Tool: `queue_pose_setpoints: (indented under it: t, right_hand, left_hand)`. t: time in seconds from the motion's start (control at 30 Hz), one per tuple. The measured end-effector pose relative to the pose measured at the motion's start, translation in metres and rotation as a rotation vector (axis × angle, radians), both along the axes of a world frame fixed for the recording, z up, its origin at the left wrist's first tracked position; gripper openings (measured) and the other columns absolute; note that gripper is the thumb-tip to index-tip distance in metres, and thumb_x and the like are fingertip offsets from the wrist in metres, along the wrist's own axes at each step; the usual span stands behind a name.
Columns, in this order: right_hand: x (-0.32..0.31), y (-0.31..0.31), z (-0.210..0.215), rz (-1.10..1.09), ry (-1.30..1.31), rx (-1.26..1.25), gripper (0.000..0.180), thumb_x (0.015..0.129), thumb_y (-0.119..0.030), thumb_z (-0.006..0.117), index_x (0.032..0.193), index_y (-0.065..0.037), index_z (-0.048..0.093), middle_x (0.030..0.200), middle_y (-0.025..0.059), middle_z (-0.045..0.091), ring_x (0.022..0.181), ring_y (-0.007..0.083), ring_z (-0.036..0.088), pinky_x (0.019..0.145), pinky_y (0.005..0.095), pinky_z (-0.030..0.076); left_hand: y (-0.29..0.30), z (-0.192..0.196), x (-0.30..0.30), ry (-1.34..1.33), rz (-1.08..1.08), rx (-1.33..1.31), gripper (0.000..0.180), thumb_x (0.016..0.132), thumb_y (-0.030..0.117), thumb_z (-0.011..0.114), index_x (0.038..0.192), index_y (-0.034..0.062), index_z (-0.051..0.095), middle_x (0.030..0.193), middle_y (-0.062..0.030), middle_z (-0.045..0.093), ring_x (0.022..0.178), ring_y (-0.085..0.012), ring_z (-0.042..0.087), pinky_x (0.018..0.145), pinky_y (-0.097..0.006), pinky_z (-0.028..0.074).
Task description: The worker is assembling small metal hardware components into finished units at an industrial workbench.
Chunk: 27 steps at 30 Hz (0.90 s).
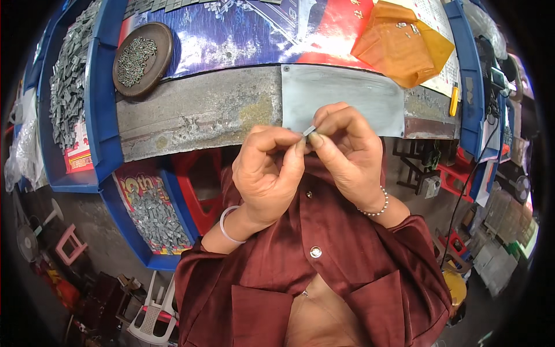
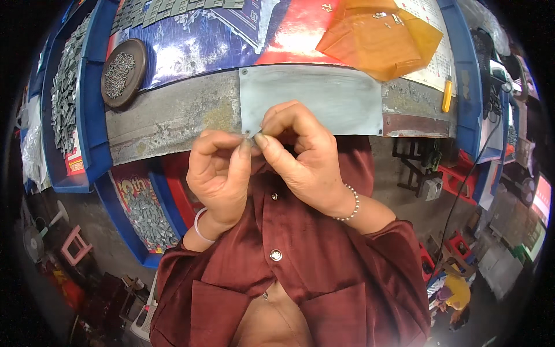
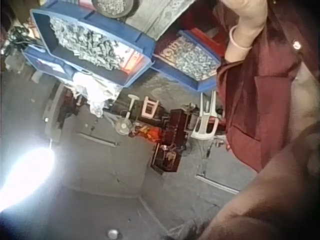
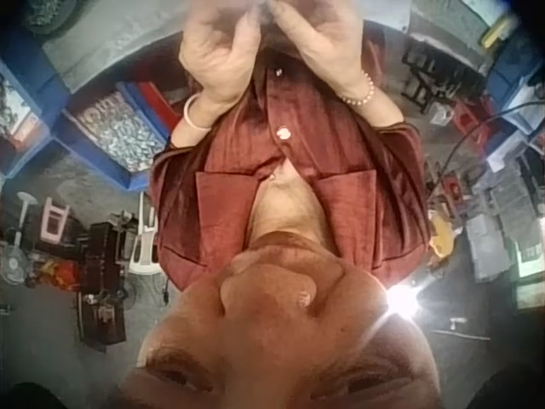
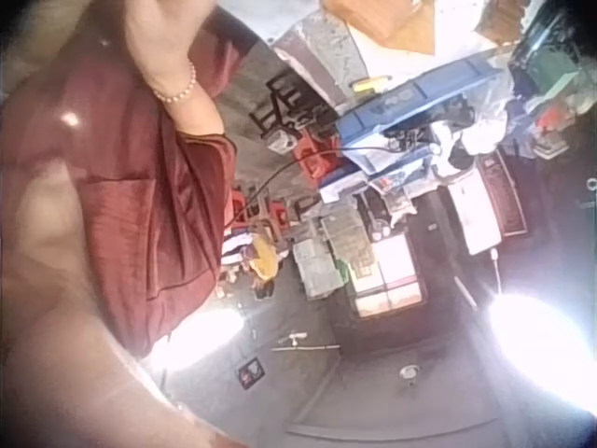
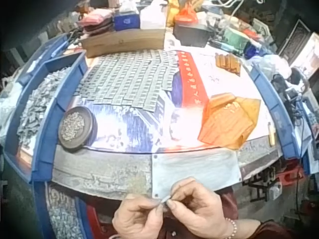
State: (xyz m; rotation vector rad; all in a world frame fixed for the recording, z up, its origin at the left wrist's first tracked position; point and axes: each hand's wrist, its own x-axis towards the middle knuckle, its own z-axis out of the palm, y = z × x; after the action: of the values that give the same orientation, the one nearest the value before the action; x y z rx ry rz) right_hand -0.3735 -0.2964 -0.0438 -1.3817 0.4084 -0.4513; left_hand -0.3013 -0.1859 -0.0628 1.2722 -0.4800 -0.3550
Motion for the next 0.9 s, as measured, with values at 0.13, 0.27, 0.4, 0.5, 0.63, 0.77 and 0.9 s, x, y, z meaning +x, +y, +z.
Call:
queue_pose_setpoints:
  t: [0.13,0.27,0.4,0.5,0.63,0.77,0.9]
  right_hand:
    - [0.002,0.002,0.002,-0.031,-0.047,0.229,0.016,0.089,0.001,0.060,0.097,0.000,0.047,0.095,0.0079,0.054,0.081,0.0096,0.057,0.070,0.0228,0.050]
    - [0.002,-0.002,0.004,-0.013,-0.020,0.359,0.021,0.087,0.001,0.063,0.100,-0.001,0.047,0.090,0.0060,0.056,0.080,0.0093,0.059,0.069,0.0219,0.051]
    - [-0.003,-0.010,0.001,0.034,0.007,0.223,0.021,0.087,-0.001,0.065,0.099,-0.002,0.048,0.088,0.0041,0.056,0.078,0.0073,0.058,0.068,0.0209,0.050]
    - [-0.005,-0.014,0.005,0.106,0.080,0.251,0.019,0.088,-0.002,0.064,0.099,-0.001,0.049,0.089,0.0037,0.056,0.079,0.0073,0.058,0.069,0.0206,0.050]
    - [-0.006,-0.016,0.008,0.166,0.111,0.466,0.022,0.089,-0.004,0.063,0.106,0.001,0.050,0.093,0.0050,0.058,0.084,0.0079,0.058,0.071,0.0207,0.050]
    - [-0.012,-0.018,0.012,0.182,0.079,0.513,0.023,0.089,-0.001,0.062,0.109,0.003,0.051,0.096,0.0063,0.058,0.087,0.0082,0.058,0.072,0.0212,0.050]
    - [-0.017,-0.016,0.011,0.158,0.104,0.382,0.019,0.088,0.004,0.057,0.106,0.002,0.052,0.095,0.0047,0.056,0.084,0.0066,0.055,0.071,0.0207,0.049]
  left_hand:
    - [-0.001,-0.005,0.000,-0.033,0.012,-0.053,0.021,0.080,-0.014,0.061,0.095,-0.0013,0.055,0.086,-0.0083,0.058,0.073,-0.0121,0.062,0.065,-0.023,0.052]
    - [0.002,-0.004,-0.002,-0.008,-0.008,-0.052,0.020,0.080,-0.014,0.061,0.094,-0.0011,0.055,0.087,-0.0083,0.058,0.072,-0.0125,0.062,0.064,-0.023,0.052]
    - [0.004,0.004,0.002,0.014,-0.100,0.030,0.021,0.082,-0.012,0.059,0.100,-0.0029,0.055,0.087,-0.0070,0.059,0.070,-0.0090,0.061,0.063,-0.020,0.050]
    - [0.010,0.013,0.005,0.146,-0.224,0.121,0.020,0.085,-0.009,0.055,0.105,-0.0035,0.054,0.087,-0.0067,0.063,0.071,-0.0059,0.060,0.064,-0.019,0.049]
    - [0.012,0.016,0.006,0.199,-0.307,0.146,0.023,0.087,-0.006,0.052,0.109,-0.0040,0.052,0.084,-0.0063,0.066,0.074,-0.0049,0.060,0.064,-0.019,0.048]
    - [0.010,0.017,0.003,0.214,-0.290,0.111,0.025,0.085,-0.007,0.053,0.110,-0.0033,0.051,0.080,-0.0061,0.066,0.072,-0.0053,0.061,0.062,-0.020,0.048]
    - [0.009,0.009,-0.003,0.044,-0.272,0.129,0.028,0.082,-0.009,0.055,0.110,-0.0031,0.052,0.078,-0.0067,0.064,0.068,-0.0074,0.062,0.060,-0.021,0.049]
